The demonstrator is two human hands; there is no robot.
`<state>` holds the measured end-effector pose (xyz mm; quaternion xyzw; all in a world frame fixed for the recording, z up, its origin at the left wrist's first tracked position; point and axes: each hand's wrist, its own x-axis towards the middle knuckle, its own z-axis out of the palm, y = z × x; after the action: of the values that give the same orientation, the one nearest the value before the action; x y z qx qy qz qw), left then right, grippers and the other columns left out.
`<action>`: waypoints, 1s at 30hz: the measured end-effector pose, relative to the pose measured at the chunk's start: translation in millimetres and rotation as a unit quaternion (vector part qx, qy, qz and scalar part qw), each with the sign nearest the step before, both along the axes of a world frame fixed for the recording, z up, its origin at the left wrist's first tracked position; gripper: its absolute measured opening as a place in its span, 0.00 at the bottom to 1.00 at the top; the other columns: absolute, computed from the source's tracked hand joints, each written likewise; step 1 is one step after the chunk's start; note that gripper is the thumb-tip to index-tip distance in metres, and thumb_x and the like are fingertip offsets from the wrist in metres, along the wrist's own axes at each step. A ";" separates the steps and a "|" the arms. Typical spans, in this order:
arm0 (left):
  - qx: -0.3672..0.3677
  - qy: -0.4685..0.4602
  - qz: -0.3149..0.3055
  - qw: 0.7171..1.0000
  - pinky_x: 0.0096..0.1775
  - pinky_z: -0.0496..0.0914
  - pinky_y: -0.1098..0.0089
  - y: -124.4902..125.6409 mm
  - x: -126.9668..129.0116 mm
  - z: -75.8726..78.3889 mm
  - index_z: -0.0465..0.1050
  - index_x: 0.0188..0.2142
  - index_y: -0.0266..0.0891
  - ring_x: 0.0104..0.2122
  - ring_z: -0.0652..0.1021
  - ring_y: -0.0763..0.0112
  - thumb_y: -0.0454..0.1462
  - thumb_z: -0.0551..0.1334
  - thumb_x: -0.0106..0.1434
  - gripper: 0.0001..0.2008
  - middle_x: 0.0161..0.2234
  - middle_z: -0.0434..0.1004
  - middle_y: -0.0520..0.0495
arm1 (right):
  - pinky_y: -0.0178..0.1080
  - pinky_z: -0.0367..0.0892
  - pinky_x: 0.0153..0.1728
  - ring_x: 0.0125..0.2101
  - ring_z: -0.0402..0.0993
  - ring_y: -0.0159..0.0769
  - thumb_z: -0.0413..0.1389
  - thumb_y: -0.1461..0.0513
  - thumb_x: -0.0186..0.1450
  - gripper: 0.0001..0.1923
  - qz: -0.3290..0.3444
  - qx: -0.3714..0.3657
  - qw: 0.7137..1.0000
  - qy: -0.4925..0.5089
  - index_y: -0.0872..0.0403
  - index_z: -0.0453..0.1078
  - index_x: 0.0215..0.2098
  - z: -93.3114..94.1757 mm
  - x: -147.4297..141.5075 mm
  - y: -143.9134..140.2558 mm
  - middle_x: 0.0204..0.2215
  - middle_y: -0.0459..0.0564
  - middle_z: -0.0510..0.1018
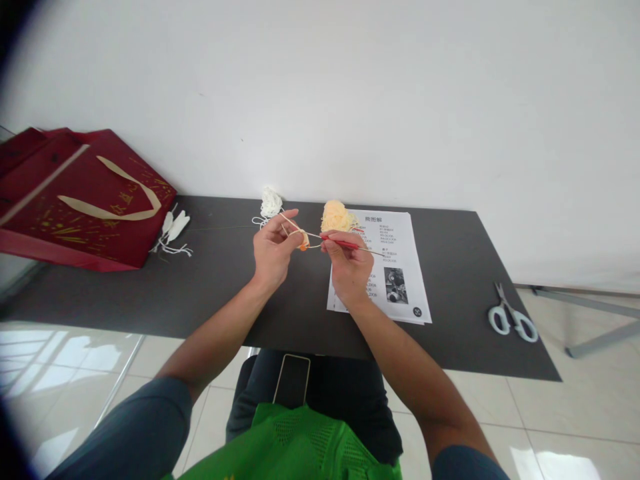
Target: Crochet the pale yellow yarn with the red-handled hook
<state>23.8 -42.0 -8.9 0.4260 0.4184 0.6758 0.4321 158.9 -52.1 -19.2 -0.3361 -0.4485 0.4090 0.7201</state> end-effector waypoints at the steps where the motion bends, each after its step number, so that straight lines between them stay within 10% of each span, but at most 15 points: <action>1: 0.002 0.005 0.010 1.000 0.33 0.70 0.71 -0.2 0.5 0.1 0.79 0.48 0.42 0.27 0.74 0.75 0.33 0.71 0.54 0.21 0.30 0.75 0.55 | 0.41 0.77 0.34 0.31 0.79 0.33 0.68 0.62 0.61 0.05 -0.006 0.005 1.000 -0.012 0.45 0.78 0.35 -0.3 0.2 -1.3 0.35 0.44 0.84; 14: -0.024 -0.023 0.080 0.996 0.36 0.73 0.70 0.2 3.9 -0.3 0.78 0.46 0.40 0.27 0.78 0.75 0.35 0.72 0.53 0.19 0.28 0.80 0.54 | 0.55 0.77 0.51 0.44 0.83 0.43 0.65 0.62 0.64 0.11 -0.022 0.102 0.978 -0.181 0.38 0.82 0.42 -9.8 2.2 -8.4 0.43 0.45 0.87; 30: -0.113 -0.217 -0.108 0.964 0.38 0.70 0.70 3.9 -2.7 9.6 0.79 0.49 0.37 0.28 0.76 0.77 0.32 0.73 0.48 0.26 0.26 0.76 0.56 | 0.47 0.80 0.39 0.36 0.83 0.38 0.67 0.60 0.63 0.08 0.021 0.031 0.995 -0.096 0.41 0.83 0.40 -10.4 -1.6 -2.5 0.42 0.45 0.87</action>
<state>21.1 -38.1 0.6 0.2596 0.3401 0.6498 0.6283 157.4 -54.6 -29.6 -0.3422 -0.5349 0.3760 0.6748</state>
